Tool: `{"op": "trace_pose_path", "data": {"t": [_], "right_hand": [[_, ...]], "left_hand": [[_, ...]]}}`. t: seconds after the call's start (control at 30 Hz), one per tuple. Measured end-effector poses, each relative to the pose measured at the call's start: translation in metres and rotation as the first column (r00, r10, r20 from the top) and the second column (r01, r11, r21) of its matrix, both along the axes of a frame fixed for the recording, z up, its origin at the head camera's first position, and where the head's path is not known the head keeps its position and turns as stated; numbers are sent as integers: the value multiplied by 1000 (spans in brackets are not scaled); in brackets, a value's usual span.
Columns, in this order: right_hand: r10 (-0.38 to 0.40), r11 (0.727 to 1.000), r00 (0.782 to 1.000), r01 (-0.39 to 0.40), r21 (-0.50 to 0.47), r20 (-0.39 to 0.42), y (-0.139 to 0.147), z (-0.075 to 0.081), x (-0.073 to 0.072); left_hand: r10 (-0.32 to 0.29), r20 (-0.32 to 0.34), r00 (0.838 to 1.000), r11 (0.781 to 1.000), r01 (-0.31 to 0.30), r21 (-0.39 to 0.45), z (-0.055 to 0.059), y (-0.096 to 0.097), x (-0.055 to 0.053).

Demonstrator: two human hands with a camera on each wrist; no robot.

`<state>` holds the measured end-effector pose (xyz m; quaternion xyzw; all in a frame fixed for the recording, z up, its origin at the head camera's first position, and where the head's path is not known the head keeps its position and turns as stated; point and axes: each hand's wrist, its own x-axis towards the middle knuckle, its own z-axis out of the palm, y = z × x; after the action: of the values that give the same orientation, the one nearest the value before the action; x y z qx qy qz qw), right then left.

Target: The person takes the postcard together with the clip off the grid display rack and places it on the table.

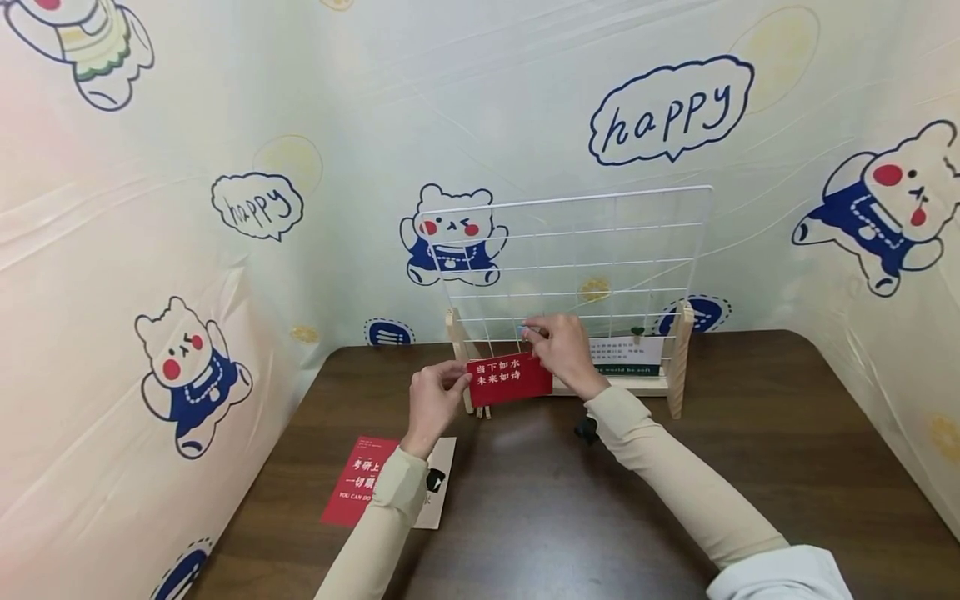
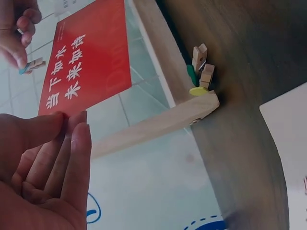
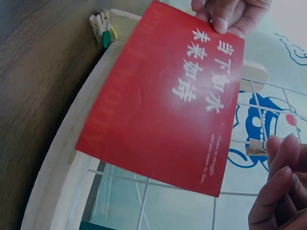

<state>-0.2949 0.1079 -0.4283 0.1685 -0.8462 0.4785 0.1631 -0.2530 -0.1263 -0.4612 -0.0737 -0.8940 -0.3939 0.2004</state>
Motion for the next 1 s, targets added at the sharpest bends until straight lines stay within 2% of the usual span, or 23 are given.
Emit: {"op": "trace_pose_path", "data": {"t": [0.27, 0.47, 0.63, 0.8, 1.0], "right_hand": [[16, 1000, 1000, -16, 12, 7, 0, 1, 4], [17, 999, 1000, -17, 36, -11, -4, -7, 6], [7, 994, 1000, -4, 105, -28, -9, -21, 7], [38, 991, 999, -35, 132, -15, -15, -34, 9], [103, 982, 985, -123, 140, 142, -30, -48, 9]], "left_hand": [[-37, 92, 995, 999, 40, -28, 9, -9, 17], [-93, 174, 980, 995, 98, -22, 11, -16, 29], [-158, 248, 956, 986, 167, -16, 1, -23, 39], [-183, 317, 931, 982, 189, 13, -9, -29, 45], [-175, 428, 887, 983, 178, 33, -17, -35, 50]]}}
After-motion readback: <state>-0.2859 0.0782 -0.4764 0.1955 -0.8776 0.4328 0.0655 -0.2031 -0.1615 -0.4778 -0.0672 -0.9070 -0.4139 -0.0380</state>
